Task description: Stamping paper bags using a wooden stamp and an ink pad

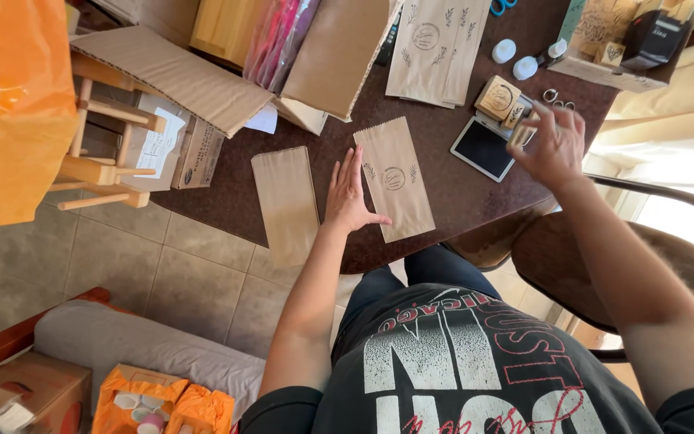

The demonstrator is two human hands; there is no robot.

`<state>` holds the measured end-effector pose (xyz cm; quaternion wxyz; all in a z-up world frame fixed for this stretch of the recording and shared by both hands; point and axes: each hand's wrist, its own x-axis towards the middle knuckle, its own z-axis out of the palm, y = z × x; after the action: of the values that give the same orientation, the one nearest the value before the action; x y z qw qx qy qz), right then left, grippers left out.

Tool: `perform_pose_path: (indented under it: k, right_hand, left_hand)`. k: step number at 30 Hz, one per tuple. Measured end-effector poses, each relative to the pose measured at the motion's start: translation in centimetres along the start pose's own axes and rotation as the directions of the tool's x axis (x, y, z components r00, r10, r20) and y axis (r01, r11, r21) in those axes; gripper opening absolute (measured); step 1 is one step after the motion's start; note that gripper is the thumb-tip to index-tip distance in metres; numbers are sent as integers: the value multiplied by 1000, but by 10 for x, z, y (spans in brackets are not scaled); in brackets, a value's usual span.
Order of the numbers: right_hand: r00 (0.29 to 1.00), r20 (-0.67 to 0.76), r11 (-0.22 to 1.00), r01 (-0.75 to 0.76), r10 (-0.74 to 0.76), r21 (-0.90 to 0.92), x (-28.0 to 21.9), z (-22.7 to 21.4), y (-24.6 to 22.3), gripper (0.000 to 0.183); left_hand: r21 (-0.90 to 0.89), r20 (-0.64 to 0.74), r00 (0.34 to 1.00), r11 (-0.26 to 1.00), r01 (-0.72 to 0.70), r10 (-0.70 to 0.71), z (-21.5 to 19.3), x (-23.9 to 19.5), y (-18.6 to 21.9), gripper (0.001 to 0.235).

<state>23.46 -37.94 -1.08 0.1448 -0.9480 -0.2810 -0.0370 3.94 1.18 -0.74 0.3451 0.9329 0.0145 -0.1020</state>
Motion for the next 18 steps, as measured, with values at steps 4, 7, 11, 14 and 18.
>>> perform_pose_path:
  k: [4,7,11,14,18]
  right_hand:
    - [999,-16,997,30,-31,-71,13,7,11,93]
    - [999,-28,998,17,-19,-61,22,4,12,88]
    - [996,79,998,-37,40,-45,30,-7,1,85]
    - [995,92,999,-41,40,6,43,-10,-5,79]
    - [952,274,991,-134,136,-25,65,-13,-15,60]
  left_hand:
    - [17,12,1000,1000,10,-11,0,1,0,170]
    - [15,9,1000,1000,9,-9,6,2,-5,169]
    - [92,-25,1000,996,-17,19,15,4,-13,173]
    - [83,-31,999,996,-15,18,15,6,-14,173]
    - [84,-32,999,996,-28,30,17,5,-15,175]
